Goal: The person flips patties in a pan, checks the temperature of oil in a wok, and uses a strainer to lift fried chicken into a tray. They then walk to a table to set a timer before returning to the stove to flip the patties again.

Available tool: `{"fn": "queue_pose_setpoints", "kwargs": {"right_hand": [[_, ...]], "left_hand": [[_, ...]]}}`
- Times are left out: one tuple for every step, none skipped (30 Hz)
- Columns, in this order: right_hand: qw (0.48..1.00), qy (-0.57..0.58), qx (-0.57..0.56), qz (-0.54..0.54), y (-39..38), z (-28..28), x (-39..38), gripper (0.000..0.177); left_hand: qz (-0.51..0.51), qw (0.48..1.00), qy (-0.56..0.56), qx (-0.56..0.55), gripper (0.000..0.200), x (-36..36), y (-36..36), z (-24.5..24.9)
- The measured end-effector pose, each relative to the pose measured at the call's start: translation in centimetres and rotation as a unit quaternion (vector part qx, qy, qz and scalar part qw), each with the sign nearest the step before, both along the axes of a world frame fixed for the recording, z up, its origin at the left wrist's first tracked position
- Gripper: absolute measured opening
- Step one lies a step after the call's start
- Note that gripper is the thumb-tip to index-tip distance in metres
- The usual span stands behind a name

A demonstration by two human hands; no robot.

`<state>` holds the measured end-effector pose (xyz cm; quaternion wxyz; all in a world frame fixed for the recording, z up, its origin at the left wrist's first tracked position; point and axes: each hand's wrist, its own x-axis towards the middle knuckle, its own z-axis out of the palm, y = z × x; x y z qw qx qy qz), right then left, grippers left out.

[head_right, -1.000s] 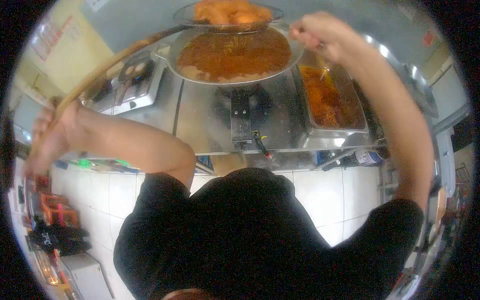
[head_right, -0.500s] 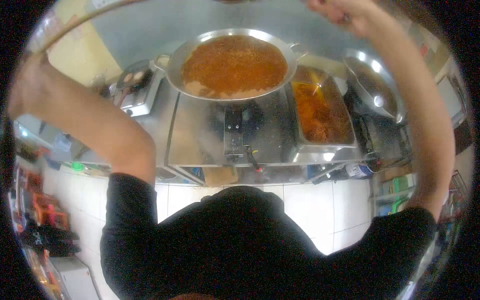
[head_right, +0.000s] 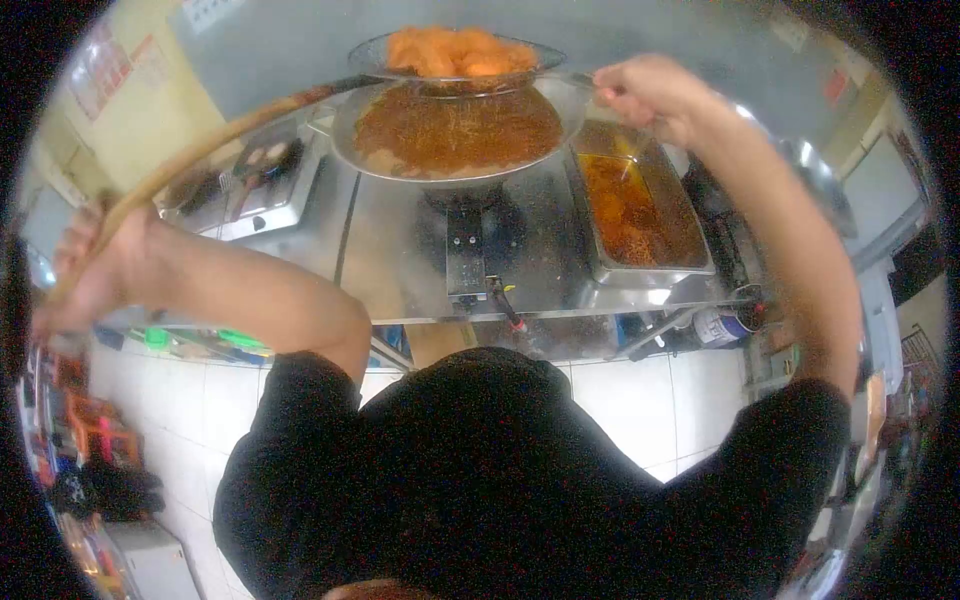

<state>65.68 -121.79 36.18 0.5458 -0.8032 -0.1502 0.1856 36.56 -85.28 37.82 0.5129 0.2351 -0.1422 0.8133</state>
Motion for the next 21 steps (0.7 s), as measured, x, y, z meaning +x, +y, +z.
{"fn": "queue_pose_setpoints", "kwargs": {"right_hand": [[1.0, 0.0, 0.0, 0.001, 0.1, 0.7, 0.3, 0.017], [1.0, -0.021, -0.014, 0.007, 0.2, 1.7, 0.8, 0.014], [0.999, -0.041, -0.027, 0.013, 0.4, 2.5, 1.2, 0.011], [0.997, -0.082, -0.008, 0.005, 0.5, 3.3, 1.5, 0.009], [0.997, -0.08, -0.011, 0.007, 0.6, 4.6, 2.1, 0.009], [0.989, -0.142, -0.04, 0.021, 0.7, 6.2, 2.7, 0.009], [0.976, -0.204, -0.068, 0.035, 0.7, 7.8, 3.0, 0.01], [0.976, -0.202, -0.069, 0.035, 1.2, 9.6, 2.3, 0.01], [0.989, -0.149, -0.025, 0.009, 2.1, 11.5, 1.0, 0.011], [0.995, -0.096, 0.017, -0.017, 2.8, 12.5, 0.4, 0.015], [0.995, -0.098, 0.017, -0.013, 3.0, 12.8, 0.4, 0.015], [0.994, -0.113, 0.01, -0.007, 3.0, 13.2, 0.5, 0.015], [0.992, -0.128, 0.003, -0.002, 2.9, 13.6, 0.7, 0.015], [0.991, -0.131, 0.005, 0.0, 2.4, 13.4, 2.1, 0.015], [0.976, -0.198, -0.087, 0.006, 1.5, 12.6, 4.2, 0.013], [0.948, -0.263, -0.177, 0.011, 1.1, 11.7, 5.6, 0.017], [0.947, -0.266, -0.178, 0.01, 1.3, 10.6, 5.4, 0.017], [0.964, -0.232, -0.131, 0.009, 1.4, 9.3, 4.6, 0.022], [0.977, -0.196, -0.084, 0.01, 1.6, 7.7, 3.8, 0.026], [0.98, -0.182, -0.085, 0.004, 1.6, 6.0, 3.4, 0.03], [0.982, -0.167, -0.086, -0.003, 1.6, 4.4, 3.0, 0.033]], "left_hand": [[-0.033, 0.999, -0.02, 0.023, 0.071, -0.2, 0.7, 0.6], [-0.065, 0.996, -0.039, 0.045, 0.068, -0.3, 1.1, 1.4], [-0.062, 0.996, -0.037, 0.043, 0.068, 0.1, 1.2, 3.1], [-0.014, 0.997, -0.068, 0.025, 0.07, 0.9, 1.3, 5.5], [0.034, 0.995, -0.098, 0.007, 0.074, 1.3, 1.4, 6.7], [0.02, 0.995, -0.102, 0.008, 0.073, 2.0, 1.6, 8.3], [0.005, 0.996, -0.093, 0.014, 0.073, 2.5, 1.6, 9.9], [-0.01, 0.996, -0.086, 0.021, 0.073, 3.2, 1.3, 11.1], [-0.028, 0.997, -0.071, 0.028, 0.073, 3.8, 1.2, 12.6], [-0.044, 0.997, -0.062, 0.032, 0.073, 4.3, 1.1, 13.9], [-0.051, 0.996, -0.054, 0.04, 0.073, 4.7, 1.3, 15.2], [-0.064, 0.996, -0.048, 0.046, 0.073, 5.0, 1.5, 16.2], [-0.072, 0.995, -0.042, 0.054, 0.073, 5.2, 1.8, 17.0], [-0.073, 0.995, -0.038, 0.06, 0.073, 4.9, 2.4, 16.7], [-0.072, 0.995, -0.036, 0.063, 0.073, 4.7, 2.8, 16.3], [-0.068, 0.995, -0.037, 0.066, 0.073, 4.1, 3.2, 15.4], [-0.064, 0.995, -0.046, 0.062, 0.073, 3.4, 3.7, 14.0], [-0.056, 0.995, -0.053, 0.06, 0.073, 2.6, 4.1, 12.4], [-0.04, 0.996, -0.059, 0.052, 0.073, 1.8, 4.5, 10.0], [-0.03, 0.996, -0.068, 0.05, 0.073, 0.8, 4.6, 7.9], [-0.037, 0.996, -0.082, -0.001, 0.074, 0.7, 3.8, 6.4]]}}
